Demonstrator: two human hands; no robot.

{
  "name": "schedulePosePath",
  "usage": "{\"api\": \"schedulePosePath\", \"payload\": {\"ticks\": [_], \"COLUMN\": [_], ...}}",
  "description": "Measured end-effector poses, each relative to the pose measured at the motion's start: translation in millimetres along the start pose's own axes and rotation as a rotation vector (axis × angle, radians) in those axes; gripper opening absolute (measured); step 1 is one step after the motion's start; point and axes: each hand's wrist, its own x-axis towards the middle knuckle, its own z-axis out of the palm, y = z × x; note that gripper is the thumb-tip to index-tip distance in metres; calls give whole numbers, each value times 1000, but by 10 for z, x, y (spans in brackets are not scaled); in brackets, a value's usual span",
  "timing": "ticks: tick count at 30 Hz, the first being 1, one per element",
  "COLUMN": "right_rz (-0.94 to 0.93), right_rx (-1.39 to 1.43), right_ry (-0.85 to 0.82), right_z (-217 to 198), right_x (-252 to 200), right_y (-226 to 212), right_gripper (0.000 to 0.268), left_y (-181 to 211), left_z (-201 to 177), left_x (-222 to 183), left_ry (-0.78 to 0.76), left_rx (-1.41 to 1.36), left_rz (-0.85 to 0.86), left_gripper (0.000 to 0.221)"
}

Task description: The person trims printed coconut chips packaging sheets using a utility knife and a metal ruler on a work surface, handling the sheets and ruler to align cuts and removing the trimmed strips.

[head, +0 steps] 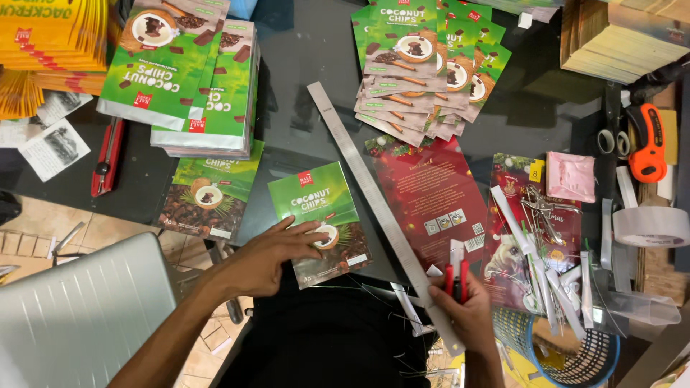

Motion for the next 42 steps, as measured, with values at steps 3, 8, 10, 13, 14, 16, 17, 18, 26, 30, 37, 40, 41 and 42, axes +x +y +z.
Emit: {"api": "schedulePosePath", "payload": {"ticks": [3, 8, 10, 13, 14, 16, 17, 18, 26, 30, 37, 40, 41, 42], "right_rz": [-62, -46, -26, 17, 20, 26, 39, 51, 129, 126, 120, 147, 164, 180], "right_rx": [-40, -13, -9, -48, -38, -28, -41, -55, -20, -17, -32, -19, -111, -203], "right_ry": [109, 190, 226, 187, 188, 184, 180, 176, 134, 130, 119, 124, 95, 65], "right_z": [257, 615, 698, 820, 829, 853, 861, 867, 939, 941, 930, 919, 910, 899], "right_x": [-85, -169, -170, -152, -136, -106, -110, -113, -109, -120, -108, -103, -104, -104], "right_y": [119, 523, 515, 370, 399, 386, 352, 319, 187, 183, 190, 128, 67, 5], "right_gripper": [28, 29, 22, 28, 32, 36, 36, 36, 47, 47, 47, 46, 46, 47], "left_y": [199, -131, -242, -288, -364, -423, -400, -378, -362, -362, -383, -398, -403, -406], "left_z": [-85, 173, 176, 47, 73, 73, 59, 47, 9, 5, 1, 2, 2, 3], "left_x": [172, 798, 976, 1079, 1097, 1099, 1093, 1090, 1093, 1093, 1100, 1089, 1087, 1086], "left_ry": [439, 431, 479, 352, 385, 416, 395, 374, 323, 331, 341, 337, 335, 333], "left_rx": [72, 265, 380, 402, 503, 606, 673, 740, 612, 605, 590, 574, 573, 572], "left_rz": [-31, -225, -150, -237, -177, -121, -133, -145, -175, -159, -160, -163, -158, -152], "left_gripper": [74, 80, 87, 80, 75, 71, 84, 99, 109, 108, 109, 109, 109, 109]}}
